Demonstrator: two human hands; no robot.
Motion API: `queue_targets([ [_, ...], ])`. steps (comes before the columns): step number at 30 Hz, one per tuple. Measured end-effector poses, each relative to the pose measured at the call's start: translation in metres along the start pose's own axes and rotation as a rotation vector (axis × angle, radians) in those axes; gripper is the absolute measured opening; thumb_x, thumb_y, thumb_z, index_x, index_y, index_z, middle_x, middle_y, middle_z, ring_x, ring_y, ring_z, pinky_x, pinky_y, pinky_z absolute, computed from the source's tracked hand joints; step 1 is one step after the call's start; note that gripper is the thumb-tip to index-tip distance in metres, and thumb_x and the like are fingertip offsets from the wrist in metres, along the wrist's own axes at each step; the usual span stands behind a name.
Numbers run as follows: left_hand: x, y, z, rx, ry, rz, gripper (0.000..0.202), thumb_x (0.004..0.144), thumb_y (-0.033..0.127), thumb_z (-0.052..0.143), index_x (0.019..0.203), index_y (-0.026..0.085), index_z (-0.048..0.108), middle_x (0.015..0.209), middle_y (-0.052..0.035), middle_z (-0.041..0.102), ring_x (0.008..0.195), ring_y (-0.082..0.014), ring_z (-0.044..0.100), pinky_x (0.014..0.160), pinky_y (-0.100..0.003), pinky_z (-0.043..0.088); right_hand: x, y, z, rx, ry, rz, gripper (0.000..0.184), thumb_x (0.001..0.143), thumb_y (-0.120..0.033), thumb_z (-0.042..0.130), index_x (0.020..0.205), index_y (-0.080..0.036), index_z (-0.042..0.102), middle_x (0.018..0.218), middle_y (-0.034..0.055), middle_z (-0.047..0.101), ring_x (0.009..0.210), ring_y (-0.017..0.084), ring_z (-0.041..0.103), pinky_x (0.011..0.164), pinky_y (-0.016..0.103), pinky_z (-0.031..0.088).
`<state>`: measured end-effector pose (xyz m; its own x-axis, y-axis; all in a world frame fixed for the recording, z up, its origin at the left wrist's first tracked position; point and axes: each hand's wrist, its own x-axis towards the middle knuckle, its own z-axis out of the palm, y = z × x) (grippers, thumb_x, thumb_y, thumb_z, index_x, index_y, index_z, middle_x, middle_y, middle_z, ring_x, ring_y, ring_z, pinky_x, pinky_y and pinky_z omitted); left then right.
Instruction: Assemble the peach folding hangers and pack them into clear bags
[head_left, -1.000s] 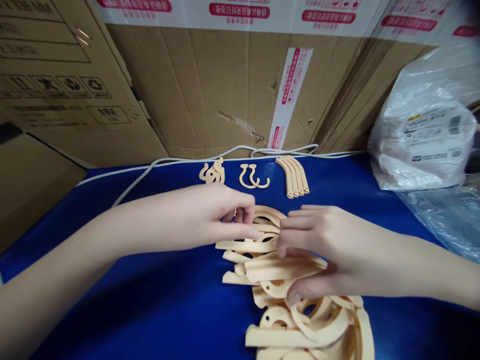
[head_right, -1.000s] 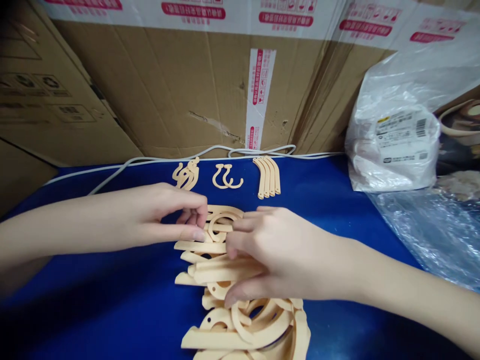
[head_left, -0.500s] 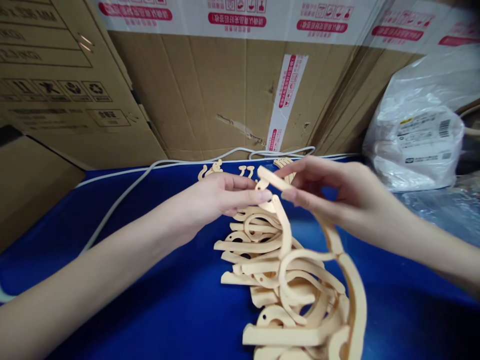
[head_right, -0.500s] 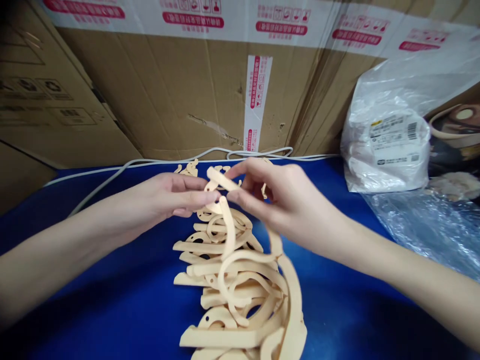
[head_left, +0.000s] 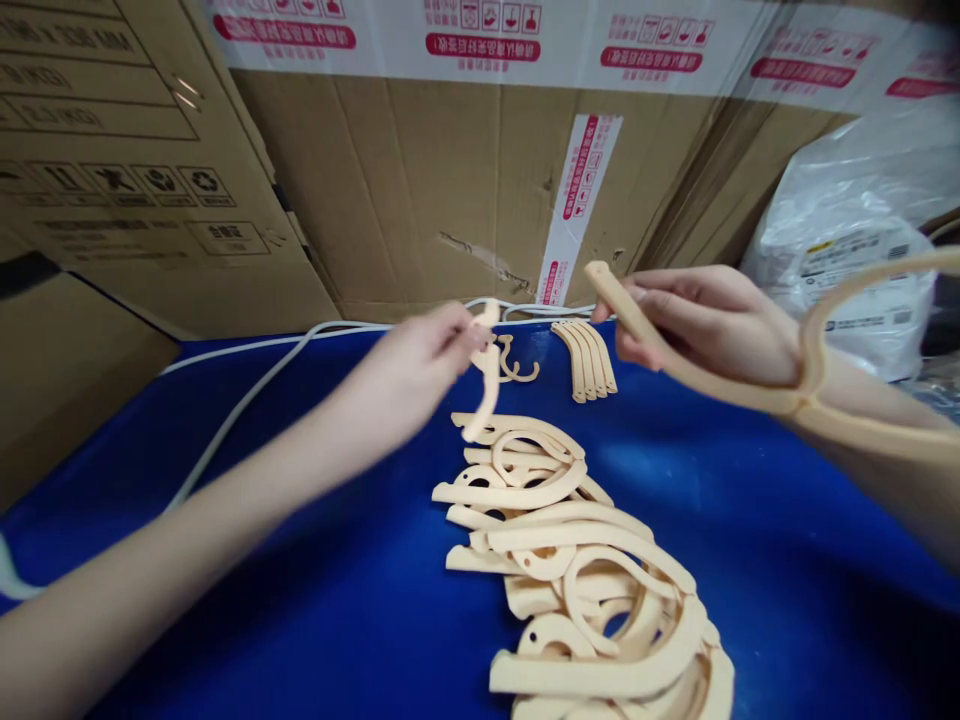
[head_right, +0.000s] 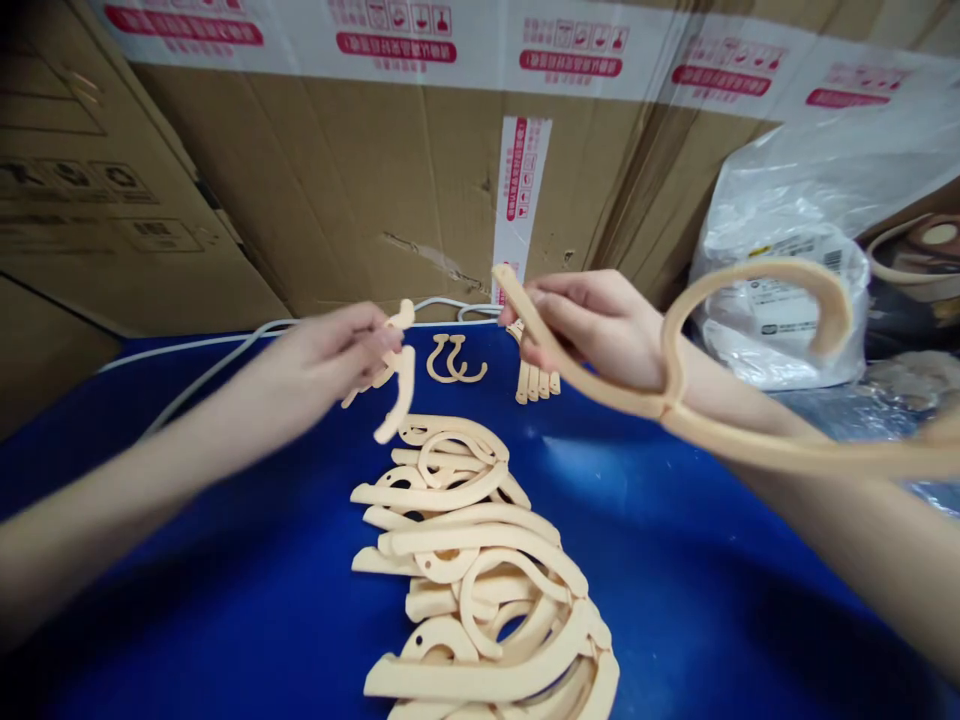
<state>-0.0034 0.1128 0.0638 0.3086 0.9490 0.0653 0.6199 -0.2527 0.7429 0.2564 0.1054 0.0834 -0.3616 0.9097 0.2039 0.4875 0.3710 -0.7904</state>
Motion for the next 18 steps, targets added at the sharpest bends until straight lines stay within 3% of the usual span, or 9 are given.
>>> queue_targets([
  [3, 0.029, -0.029, -0.027, 0.020, -0.066, -0.140, 0.029, 0.087, 0.046, 0.056, 0.072, 0.022, 0.057, 0.060, 0.0020, 0.049, 0.050, -0.0126, 0.038, 0.050, -0.027, 0.027, 0.009, 0.006, -0.008, 0.281, 0.020, 0.182, 0.019, 0.097, -0.030, 0.049, 0.091, -0.020, 0.064, 0.056, -0.0039, 0.044, 0.046, 0.010, 0.034, 0.043, 0.027, 0.024],
  [5, 0.044, -0.051, -0.037, 0.045, -0.078, -0.180, 0.030, 0.079, 0.049, 0.063, 0.066, 0.022, 0.060, 0.058, 0.0003, 0.052, 0.050, -0.0133, 0.040, 0.049, -0.027, 0.027, 0.015, 0.007, -0.009, 0.374, 0.044, 0.189, 0.019, 0.096, -0.028, 0.048, 0.090, -0.021, 0.065, 0.058, -0.0048, 0.040, 0.047, 0.010, 0.028, 0.044, 0.027, 0.024],
  [10, 0.060, -0.090, -0.033, 0.101, 0.075, -0.160, 0.034, 0.065, 0.052, 0.079, 0.067, 0.023, 0.061, 0.065, -0.0032, 0.064, 0.062, -0.0193, 0.053, 0.056, -0.029, 0.032, 0.027, 0.001, -0.001, 0.548, 0.056, 0.208, 0.021, 0.100, -0.023, 0.046, 0.089, -0.019, 0.064, 0.062, -0.0052, 0.040, 0.049, 0.009, 0.025, 0.043, 0.025, 0.024],
  [12, 0.057, -0.089, -0.030, 0.094, 0.149, -0.126, 0.040, 0.064, 0.056, 0.081, 0.077, 0.024, 0.061, 0.073, -0.0036, 0.067, 0.071, -0.0218, 0.057, 0.059, -0.030, 0.035, 0.030, -0.002, 0.004, 0.615, 0.101, 0.216, 0.023, 0.101, -0.019, 0.041, 0.092, -0.018, 0.062, 0.064, -0.0055, 0.041, 0.048, 0.008, 0.025, 0.041, 0.023, 0.022],
  [14, 0.051, -0.076, -0.028, 0.048, 0.140, -0.095, 0.046, 0.074, 0.066, 0.072, 0.086, 0.023, 0.063, 0.085, -0.0061, 0.071, 0.081, -0.0237, 0.062, 0.063, -0.031, 0.041, 0.032, -0.004, 0.011, 0.684, 0.229, 0.225, 0.025, 0.103, -0.017, 0.036, 0.093, -0.018, 0.059, 0.066, -0.0047, 0.047, 0.047, 0.007, 0.030, 0.041, 0.021, 0.025],
  [16, 0.041, -0.056, -0.024, -0.041, 0.018, -0.069, 0.062, 0.089, 0.077, 0.044, 0.094, 0.021, 0.068, 0.099, -0.0104, 0.075, 0.092, -0.0254, 0.067, 0.069, -0.033, 0.049, 0.033, -0.004, 0.017, 0.728, 0.383, 0.211, 0.023, 0.103, -0.014, 0.035, 0.091, -0.020, 0.054, 0.073, -0.0021, 0.058, 0.051, 0.007, 0.043, 0.048, 0.019, 0.038],
  [18, 0.031, -0.035, -0.020, -0.169, -0.203, -0.051, 0.081, 0.095, 0.079, 0.016, 0.094, 0.021, 0.073, 0.102, -0.0121, 0.077, 0.095, -0.0252, 0.071, 0.074, -0.035, 0.056, 0.032, -0.002, 0.021, 0.729, 0.488, 0.168, 0.018, 0.100, -0.011, 0.039, 0.089, -0.022, 0.049, 0.084, 0.0018, 0.069, 0.063, 0.008, 0.060, 0.065, 0.021, 0.050],
])
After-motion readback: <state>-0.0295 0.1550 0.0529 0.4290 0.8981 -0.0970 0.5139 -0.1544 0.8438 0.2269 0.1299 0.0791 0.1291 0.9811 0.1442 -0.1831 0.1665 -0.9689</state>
